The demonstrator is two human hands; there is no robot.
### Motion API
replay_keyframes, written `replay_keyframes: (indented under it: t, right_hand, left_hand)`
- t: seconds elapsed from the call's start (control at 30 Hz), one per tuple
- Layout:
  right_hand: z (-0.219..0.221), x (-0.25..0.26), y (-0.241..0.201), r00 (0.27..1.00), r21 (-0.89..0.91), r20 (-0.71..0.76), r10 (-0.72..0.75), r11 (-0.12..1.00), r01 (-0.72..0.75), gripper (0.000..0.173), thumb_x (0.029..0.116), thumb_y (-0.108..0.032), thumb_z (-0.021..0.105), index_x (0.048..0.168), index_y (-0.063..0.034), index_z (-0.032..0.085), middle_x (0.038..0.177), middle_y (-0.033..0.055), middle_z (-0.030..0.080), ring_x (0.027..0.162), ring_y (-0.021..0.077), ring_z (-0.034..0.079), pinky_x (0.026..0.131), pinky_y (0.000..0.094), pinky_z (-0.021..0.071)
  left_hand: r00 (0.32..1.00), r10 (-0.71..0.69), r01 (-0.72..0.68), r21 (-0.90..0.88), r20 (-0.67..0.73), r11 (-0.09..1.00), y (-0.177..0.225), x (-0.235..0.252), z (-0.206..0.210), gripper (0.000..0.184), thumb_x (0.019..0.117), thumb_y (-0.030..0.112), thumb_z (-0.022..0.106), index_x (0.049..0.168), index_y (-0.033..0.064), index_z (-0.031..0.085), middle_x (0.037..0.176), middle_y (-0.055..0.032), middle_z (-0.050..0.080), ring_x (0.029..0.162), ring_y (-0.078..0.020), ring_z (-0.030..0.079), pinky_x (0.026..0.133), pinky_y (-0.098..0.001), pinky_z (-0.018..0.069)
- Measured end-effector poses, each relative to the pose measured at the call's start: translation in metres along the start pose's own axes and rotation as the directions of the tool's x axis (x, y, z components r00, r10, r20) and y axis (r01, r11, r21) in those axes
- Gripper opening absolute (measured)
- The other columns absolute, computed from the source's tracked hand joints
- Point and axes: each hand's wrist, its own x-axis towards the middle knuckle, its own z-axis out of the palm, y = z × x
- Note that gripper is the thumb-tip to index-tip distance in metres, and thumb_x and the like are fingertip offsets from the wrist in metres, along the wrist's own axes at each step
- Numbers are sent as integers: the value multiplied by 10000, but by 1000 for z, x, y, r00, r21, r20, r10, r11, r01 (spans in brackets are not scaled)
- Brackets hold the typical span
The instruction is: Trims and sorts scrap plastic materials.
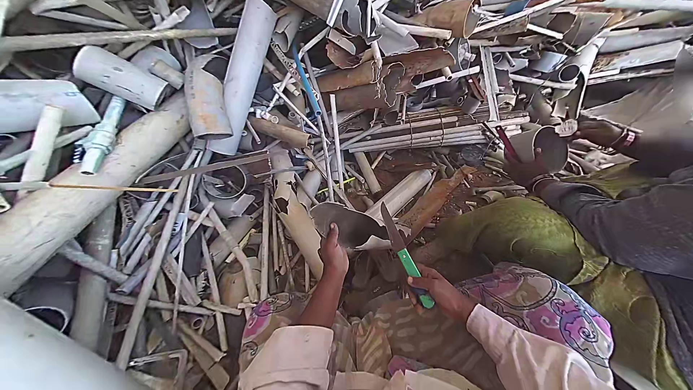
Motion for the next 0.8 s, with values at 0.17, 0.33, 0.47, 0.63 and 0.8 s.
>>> replay_keyframes:
  t: [0.17, 0.33, 0.47, 0.63, 0.8]
  right_hand:
    - [-3, -2, -18, 953, -715, -254, 163, 632, -298, 406, 1064, -186, 560, 1417, -6, 472, 1039, 201, 651, 874, 312, 664, 802, 479, 550]
    - [-28, -16, -46, 855, -842, -487, 178, 162, -514, 446, 1078, -279, 534, 1391, 39, 526, 1301, 314, 616, 1247, 473, 599, 1005, 651, 468]
    - [-43, -22, -50, 813, -797, -560, 159, 162, -581, 416, 1086, -289, 510, 1308, 55, 580, 1300, 304, 624, 1249, 457, 604, 1002, 637, 472]
    - [-37, -11, -44, 859, -802, -484, 168, 307, -512, 391, 1082, -300, 520, 1217, 55, 613, 1181, 285, 639, 1114, 422, 634, 953, 610, 476]
    - [-28, -8, -41, 856, -803, -491, 165, 295, -517, 415, 1071, -293, 516, 1226, 81, 607, 1260, 308, 617, 1207, 442, 610, 978, 639, 467]
  left_hand:
    - [975, 221, -217, 90, -29, 972, 22, 18, -15, 381, 1082, 158, 380, 1354, -97, 459, 1217, -160, 607, 1089, -110, 615, 987, -288, 509]
    - [961, 266, -262, 69, -75, 963, 27, 27, -20, 307, 1072, 165, 423, 1213, -76, 549, 1041, -89, 651, 959, -78, 645, 912, -282, 543]
    - [952, 306, -305, 70, 0, 950, 25, 19, -19, 300, 1036, 162, 436, 1176, -76, 554, 1009, -56, 690, 935, -57, 669, 894, -275, 560]
    - [920, 318, -332, 22, 229, 943, 3, -6, -18, 558, 912, 487, 675, 1087, -39, 618, 968, -39, 757, 947, -115, 720, 920, -331, 581]
    - [828, 310, -355, 9, 468, 935, -14, -34, -26, 622, 885, 603, 674, 1068, 9, 705, 1043, -65, 756, 1039, -183, 711, 976, -380, 567]
